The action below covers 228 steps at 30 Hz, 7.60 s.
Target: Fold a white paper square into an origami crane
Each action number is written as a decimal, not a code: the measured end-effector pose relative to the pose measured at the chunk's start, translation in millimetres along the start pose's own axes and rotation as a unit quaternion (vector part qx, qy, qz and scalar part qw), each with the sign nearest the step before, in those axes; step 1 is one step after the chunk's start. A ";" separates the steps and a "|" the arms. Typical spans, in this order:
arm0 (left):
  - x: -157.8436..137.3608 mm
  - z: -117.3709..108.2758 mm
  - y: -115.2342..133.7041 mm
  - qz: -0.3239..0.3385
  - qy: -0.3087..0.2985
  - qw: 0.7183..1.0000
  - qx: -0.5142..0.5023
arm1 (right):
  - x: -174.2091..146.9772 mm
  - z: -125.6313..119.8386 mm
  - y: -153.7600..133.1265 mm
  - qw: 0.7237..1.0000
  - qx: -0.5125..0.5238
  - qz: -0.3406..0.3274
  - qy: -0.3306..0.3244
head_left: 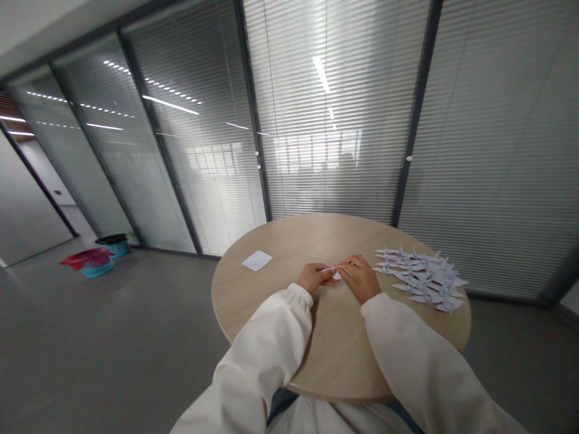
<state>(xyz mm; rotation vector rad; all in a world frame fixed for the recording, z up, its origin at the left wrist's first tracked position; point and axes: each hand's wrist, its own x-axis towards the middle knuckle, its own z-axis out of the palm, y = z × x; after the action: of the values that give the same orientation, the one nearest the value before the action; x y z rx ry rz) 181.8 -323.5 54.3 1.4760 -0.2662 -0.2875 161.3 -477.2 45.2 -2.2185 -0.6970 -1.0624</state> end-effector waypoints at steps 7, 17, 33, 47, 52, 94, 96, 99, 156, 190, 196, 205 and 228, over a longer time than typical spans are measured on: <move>2.8 -1.3 -4.7 -0.031 -0.045 0.998 -0.017 | -0.2 0.4 3.3 1.000 0.018 0.003 0.011; 6.9 -4.6 -9.7 -0.027 -0.064 0.996 -0.048 | 0.2 -0.7 2.7 0.999 0.036 -0.010 0.020; 2.1 -2.8 0.4 -0.029 -0.007 0.992 -0.126 | -0.3 -0.5 4.7 0.996 0.077 -0.038 -0.021; 3.0 -3.0 0.2 0.043 0.004 0.998 -0.034 | 1.5 -0.9 -1.8 0.955 0.227 0.191 -0.014; -0.6 -0.4 1.9 0.060 -0.005 0.998 -0.010 | 2.1 0.7 2.9 0.948 0.223 0.225 -0.035; -4.8 -1.4 6.3 0.135 -0.006 0.976 0.168 | 1.3 2.3 4.5 0.954 0.216 0.200 -0.058; -4.9 -1.4 6.0 0.137 -0.007 0.975 0.175 | 1.7 0.8 3.3 0.957 0.207 0.196 -0.061; -4.6 -1.1 5.0 0.136 -0.012 0.975 0.177 | 2.1 -0.9 3.2 0.962 0.195 0.183 -0.062; -0.4 -4.3 2.6 0.206 0.031 0.958 0.195 | 3.8 -0.5 -5.2 0.998 0.052 0.043 0.004; -12.6 -7.4 12.5 0.335 0.098 0.796 0.494 | 2.8 -1.3 -4.4 0.998 -0.048 0.030 -0.011; -12.6 -6.6 12.4 0.324 0.092 0.804 0.490 | 5.2 -3.9 -6.2 0.998 -0.052 0.026 -0.020; -13.3 -6.3 13.6 0.322 0.090 0.814 0.475 | 3.7 0.4 1.0 0.998 0.021 0.050 0.031; -10.2 -9.0 11.0 0.317 0.084 0.813 0.481 | 2.0 1.3 2.5 0.996 0.060 0.062 -0.006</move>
<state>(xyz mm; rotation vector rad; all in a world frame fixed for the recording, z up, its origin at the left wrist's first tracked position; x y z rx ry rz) 175.7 -310.7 64.6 2.2738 -0.8207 0.6230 164.7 -477.7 45.4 -2.1363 -0.6030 -0.9223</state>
